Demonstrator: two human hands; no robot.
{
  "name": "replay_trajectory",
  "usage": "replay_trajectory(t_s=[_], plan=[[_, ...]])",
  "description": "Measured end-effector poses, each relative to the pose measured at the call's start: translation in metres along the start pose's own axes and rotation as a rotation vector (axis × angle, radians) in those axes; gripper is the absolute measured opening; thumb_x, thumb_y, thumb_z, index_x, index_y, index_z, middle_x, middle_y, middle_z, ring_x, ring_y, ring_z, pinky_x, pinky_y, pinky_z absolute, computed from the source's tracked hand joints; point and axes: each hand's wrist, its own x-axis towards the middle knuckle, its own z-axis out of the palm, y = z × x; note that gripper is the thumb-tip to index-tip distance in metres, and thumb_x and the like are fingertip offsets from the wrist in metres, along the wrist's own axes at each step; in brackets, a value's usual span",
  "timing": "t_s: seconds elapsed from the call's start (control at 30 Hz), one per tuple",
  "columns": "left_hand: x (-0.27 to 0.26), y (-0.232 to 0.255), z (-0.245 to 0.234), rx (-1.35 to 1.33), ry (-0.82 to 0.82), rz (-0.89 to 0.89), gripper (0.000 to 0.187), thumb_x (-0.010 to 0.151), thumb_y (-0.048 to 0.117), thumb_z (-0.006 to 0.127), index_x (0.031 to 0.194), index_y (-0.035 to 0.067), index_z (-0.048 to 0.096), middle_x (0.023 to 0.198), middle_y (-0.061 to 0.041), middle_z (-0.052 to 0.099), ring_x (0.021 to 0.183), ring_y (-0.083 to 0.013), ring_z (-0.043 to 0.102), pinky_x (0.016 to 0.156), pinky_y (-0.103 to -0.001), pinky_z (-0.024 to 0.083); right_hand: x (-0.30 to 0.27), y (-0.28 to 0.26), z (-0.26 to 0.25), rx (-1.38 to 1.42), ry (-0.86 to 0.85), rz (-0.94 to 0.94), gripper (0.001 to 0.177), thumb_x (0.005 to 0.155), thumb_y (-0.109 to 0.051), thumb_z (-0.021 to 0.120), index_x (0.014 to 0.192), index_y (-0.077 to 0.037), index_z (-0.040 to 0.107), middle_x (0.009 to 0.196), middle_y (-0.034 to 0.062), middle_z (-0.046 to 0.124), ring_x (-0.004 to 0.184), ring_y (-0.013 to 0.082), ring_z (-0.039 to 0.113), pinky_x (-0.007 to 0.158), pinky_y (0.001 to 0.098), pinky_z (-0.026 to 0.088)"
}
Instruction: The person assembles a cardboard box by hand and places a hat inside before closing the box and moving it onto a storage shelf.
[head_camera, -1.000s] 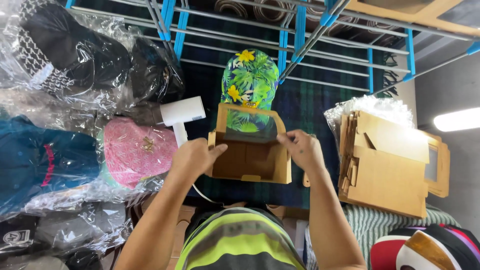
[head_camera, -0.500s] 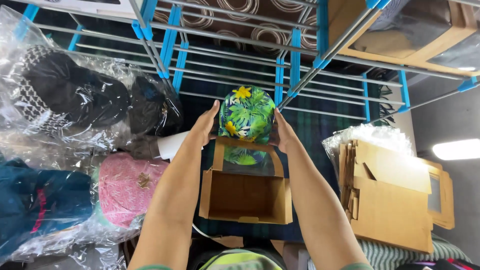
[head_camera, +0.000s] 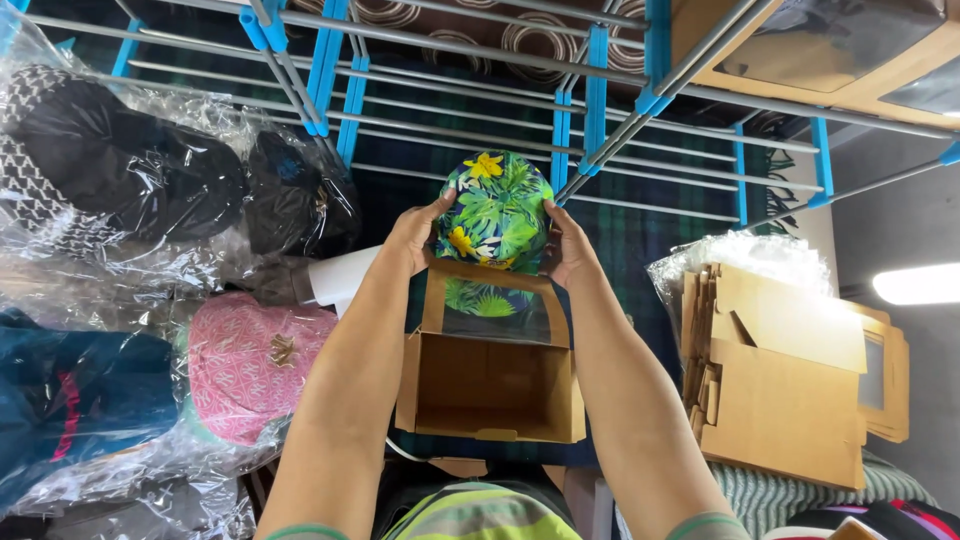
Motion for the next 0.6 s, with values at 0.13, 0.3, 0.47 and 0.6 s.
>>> replay_trajectory(t_s=[0.13,0.3,0.47,0.6], plan=[[-0.046,0.021,0.017,-0.068,-0.050,0.015,0.109,0.073,0.045,0.095,0.154,-0.003,0.040,0.163,-0.030,0.024,0.152,-0.0520,0.017,0.121,-0.067,0.010,0.009,0.003,-0.004,-0.015,-0.005,-0.020,0.066,0.076,-0.058,0.084,0.124,-0.019,0.060,0.123,0.0040,0.056,0.110,0.0252,0.050,0.082,0.0492,0.038],[-0.061,0.031,0.025,-0.176,-0.059,0.080,0.056,0.075,0.032,0.093,0.110,-0.005,0.068,0.088,-0.011,0.050,0.080,-0.0240,0.052,0.095,-0.044,0.047,-0.004,-0.010,0.009,0.076,-0.088,-0.067,0.058,0.083,-0.049,0.080,0.127,-0.016,0.063,0.134,0.0121,0.060,0.129,0.0329,0.057,0.102,0.0457,0.044],[-0.051,0.039,0.018,-0.222,-0.224,0.218,0.031,0.086,0.022,0.085,0.087,0.000,0.063,0.074,-0.011,0.063,0.070,-0.0264,0.069,0.071,-0.040,0.057,-0.015,-0.038,0.021,0.097,-0.062,-0.269,0.044,0.077,-0.023,0.090,0.108,-0.008,0.062,0.090,0.0109,0.065,0.083,0.0285,0.068,0.069,0.0434,0.053],[-0.023,0.032,0.023,-0.231,-0.172,0.339,0.024,0.090,0.014,0.076,0.104,-0.001,0.063,0.080,-0.009,0.063,0.071,-0.0234,0.069,0.062,-0.035,0.055,-0.006,-0.038,0.007,0.123,-0.053,-0.344,0.044,0.079,-0.019,0.090,0.110,-0.014,0.060,0.085,0.0072,0.066,0.079,0.0237,0.067,0.070,0.0392,0.050]])
